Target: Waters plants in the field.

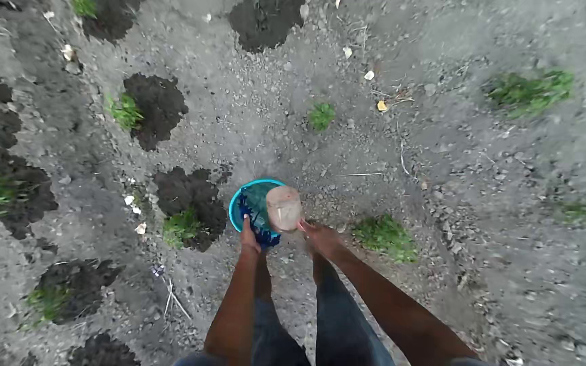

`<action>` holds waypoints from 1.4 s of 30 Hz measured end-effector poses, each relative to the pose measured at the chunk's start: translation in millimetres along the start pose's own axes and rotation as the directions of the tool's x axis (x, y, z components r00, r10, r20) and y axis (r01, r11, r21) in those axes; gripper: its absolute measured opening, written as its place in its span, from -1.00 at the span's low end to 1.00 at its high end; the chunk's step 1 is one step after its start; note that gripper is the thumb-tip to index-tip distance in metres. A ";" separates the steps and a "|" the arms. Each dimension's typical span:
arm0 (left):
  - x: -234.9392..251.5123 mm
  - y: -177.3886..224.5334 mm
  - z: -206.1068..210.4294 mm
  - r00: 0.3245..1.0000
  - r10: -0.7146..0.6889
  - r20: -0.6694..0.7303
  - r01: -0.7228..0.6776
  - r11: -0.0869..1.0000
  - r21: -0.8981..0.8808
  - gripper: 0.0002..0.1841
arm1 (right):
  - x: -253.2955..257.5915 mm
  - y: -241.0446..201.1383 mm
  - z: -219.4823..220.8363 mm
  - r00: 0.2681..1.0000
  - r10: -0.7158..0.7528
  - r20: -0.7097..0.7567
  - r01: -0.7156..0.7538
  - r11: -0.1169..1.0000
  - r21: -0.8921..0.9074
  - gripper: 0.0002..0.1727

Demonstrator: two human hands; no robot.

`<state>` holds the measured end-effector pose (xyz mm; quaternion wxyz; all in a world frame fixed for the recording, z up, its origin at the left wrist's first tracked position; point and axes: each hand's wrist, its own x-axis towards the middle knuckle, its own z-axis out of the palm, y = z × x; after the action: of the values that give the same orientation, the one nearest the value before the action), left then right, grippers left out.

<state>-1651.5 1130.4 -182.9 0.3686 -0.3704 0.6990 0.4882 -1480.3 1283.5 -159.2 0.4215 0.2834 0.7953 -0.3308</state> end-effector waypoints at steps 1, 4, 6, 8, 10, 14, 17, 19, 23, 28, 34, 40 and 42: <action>10.0 8.0 5.3 1.000 -0.008 0.000 0.008 1.000 0.006 -0.45 | 13.6 -7.2 -0.3 1.000 0.019 0.013 -0.019 1.000 -0.003 -0.29; 31.9 25.0 8.2 0.999 -0.037 0.014 0.036 0.996 0.082 -0.44 | 57.7 -25.0 5.4 0.999 0.031 0.033 -0.030 0.999 -0.036 -0.21; 41.6 28.3 -3.9 0.998 -0.041 0.056 0.034 0.991 0.128 -0.45 | 91.9 -36.7 10.5 1.000 0.002 0.027 0.000 0.996 -0.091 -0.19; 53.9 31.7 -15.3 0.993 -0.027 0.111 0.010 0.989 0.150 -0.51 | 129.5 -47.9 11.9 0.999 -0.025 0.037 0.030 0.989 -0.145 -0.28; 69.2 32.2 -27.0 0.992 -0.004 0.130 -0.017 0.987 0.161 -0.58 | 162.5 -51.9 19.2 0.997 -0.029 0.069 0.041 0.983 -0.176 -0.37; 103.8 19.3 -61.3 0.994 0.009 0.107 -0.035 0.968 0.248 -0.61 | 199.4 -48.5 53.3 0.973 0.095 0.211 -0.088 0.995 -0.044 -0.34; 120.9 13.3 -82.2 0.994 -0.048 0.099 0.014 0.950 0.313 -0.49 | 215.2 -45.1 60.1 0.942 -0.026 0.333 -0.066 0.962 0.264 -0.45; 132.1 5.3 -86.2 0.996 -0.046 0.079 0.025 0.968 0.251 -0.54 | 222.0 -30.7 65.4 0.934 -0.068 0.352 -0.156 0.807 0.570 -0.53; 138.0 -9.0 -85.8 0.947 0.009 0.321 0.061 0.977 -0.206 -0.66 | 222.6 11.9 78.0 0.836 -0.301 0.459 -0.342 0.368 0.865 -0.56; 137.8 -13.9 -82.9 0.876 0.050 0.480 0.188 0.881 -0.435 -0.74 | 173.5 33.5 80.7 0.788 -0.522 0.326 -0.334 0.082 0.939 -0.76; 118.7 -2.4 -54.1 0.963 -0.001 0.268 0.089 0.945 -0.316 -0.38 | 114.3 66.8 45.1 0.855 -0.519 -0.024 -0.138 -0.272 0.952 -0.74; 111.5 -1.5 -31.9 0.999 -0.006 -0.041 0.002 0.993 -0.116 -0.39 | 134.5 104.2 -48.9 0.991 0.060 -0.123 0.134 -0.260 0.956 -0.66; 108.6 -0.5 -27.7 0.997 -0.007 -0.073 0.000 0.995 -0.099 -0.37 | 163.9 121.5 -79.9 0.975 0.194 -0.112 0.159 -0.250 0.955 -0.71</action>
<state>-1704.6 1086.7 -271.4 0.3246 -0.4071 0.6863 0.5079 -1509.6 1448.2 -300.7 -0.0544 0.5520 0.2602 -0.7903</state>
